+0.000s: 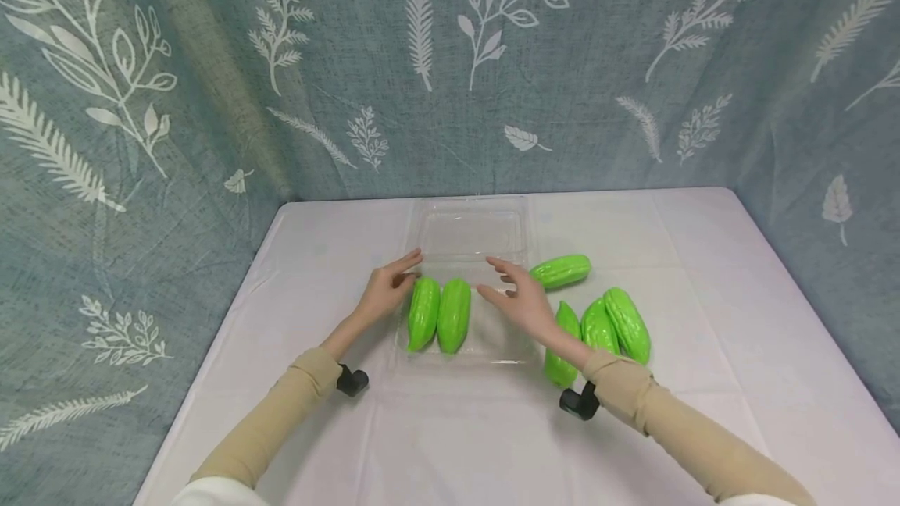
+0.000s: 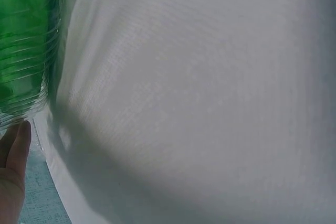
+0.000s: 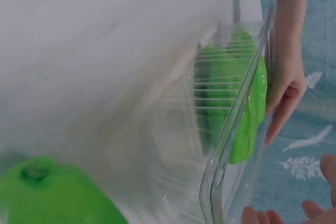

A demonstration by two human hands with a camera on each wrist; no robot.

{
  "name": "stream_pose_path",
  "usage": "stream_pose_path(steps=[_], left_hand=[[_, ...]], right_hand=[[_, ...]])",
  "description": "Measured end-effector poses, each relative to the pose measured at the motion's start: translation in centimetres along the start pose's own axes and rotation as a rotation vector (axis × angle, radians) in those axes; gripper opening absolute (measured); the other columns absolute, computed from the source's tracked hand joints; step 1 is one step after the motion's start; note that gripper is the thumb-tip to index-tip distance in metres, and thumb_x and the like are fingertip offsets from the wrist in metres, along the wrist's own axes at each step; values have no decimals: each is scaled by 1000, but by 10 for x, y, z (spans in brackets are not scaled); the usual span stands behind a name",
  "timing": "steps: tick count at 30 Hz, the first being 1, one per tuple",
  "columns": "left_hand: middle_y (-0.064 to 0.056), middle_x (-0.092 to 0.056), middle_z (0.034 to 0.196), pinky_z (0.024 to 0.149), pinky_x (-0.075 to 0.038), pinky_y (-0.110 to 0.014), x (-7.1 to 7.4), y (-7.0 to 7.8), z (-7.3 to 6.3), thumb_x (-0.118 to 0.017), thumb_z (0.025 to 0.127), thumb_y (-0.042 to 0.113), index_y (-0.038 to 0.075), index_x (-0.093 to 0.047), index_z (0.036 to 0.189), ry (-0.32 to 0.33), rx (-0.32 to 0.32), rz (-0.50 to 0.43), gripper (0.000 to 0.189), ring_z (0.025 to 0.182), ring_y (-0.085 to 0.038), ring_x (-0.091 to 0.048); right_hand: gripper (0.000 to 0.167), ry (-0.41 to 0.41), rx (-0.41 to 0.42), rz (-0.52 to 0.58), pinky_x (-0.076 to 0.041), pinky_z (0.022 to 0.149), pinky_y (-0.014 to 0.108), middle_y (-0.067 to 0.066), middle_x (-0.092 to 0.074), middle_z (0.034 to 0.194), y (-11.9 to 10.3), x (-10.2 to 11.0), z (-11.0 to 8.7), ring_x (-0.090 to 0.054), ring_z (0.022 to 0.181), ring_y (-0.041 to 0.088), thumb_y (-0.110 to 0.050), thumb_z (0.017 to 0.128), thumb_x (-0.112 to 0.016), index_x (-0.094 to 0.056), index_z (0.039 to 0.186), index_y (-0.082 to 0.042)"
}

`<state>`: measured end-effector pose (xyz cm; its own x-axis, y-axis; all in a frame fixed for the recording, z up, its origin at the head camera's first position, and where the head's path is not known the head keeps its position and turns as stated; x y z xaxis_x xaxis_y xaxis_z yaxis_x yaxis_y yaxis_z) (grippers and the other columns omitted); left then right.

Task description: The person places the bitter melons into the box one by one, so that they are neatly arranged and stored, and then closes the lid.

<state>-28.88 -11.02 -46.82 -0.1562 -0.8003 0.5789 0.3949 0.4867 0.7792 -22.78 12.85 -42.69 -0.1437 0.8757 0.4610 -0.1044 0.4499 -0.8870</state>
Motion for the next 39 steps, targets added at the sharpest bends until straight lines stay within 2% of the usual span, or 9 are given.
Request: stream_pose_path(steps=[8,14,21,31,39], left_hand=[[-19,-47,142,90,-55,-37,0,-2,0,-50,90,-6,-7,-54,128,-3,-2,1,38,108,-33,-64],[-18,-46,143,91,-55,-37,0,-3,1,-51,91,-6,-7,-53,129,-3,0,8,38,110,-33,-63],[-16,-46,143,92,-54,-36,0,-4,2,-51,91,-5,-6,-54,129,-8,16,4,38,111,-31,-63],[-18,-47,142,91,-55,-37,0,-5,0,-51,91,-5,-7,-53,129,0,-6,5,38,110,-33,-63],[-19,-47,142,90,-55,-37,0,-5,0,-51,91,-6,-7,-53,129,-2,-10,-5,38,107,-32,-65]], right_hand=[[55,73,2,22,-46,103,49,18,-42,146,5,13,-11,-46,128,41,-20,91,-63,-44,140,-4],[54,156,3,12,-46,102,49,24,-45,141,12,29,-11,-48,125,41,-18,92,-61,-42,141,-2],[58,215,-96,-64,-45,102,52,26,-42,142,24,58,-4,-46,127,43,-26,95,-56,-36,145,-5],[65,173,-235,-197,-40,104,58,33,-31,146,41,95,9,-37,130,50,-35,98,-48,-25,148,-2],[69,98,-326,-203,-34,109,59,33,-23,150,54,104,16,-30,134,51,-36,98,-45,-18,149,1]])
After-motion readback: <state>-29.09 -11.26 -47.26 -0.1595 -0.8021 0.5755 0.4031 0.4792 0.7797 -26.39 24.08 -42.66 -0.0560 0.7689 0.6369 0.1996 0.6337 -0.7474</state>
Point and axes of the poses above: each hand's wrist, its own z-axis towards the middle knuckle, its own x-axis out of the back of the hand, y = z × x, the point moved 4 cm from there along z, towards the middle knuckle
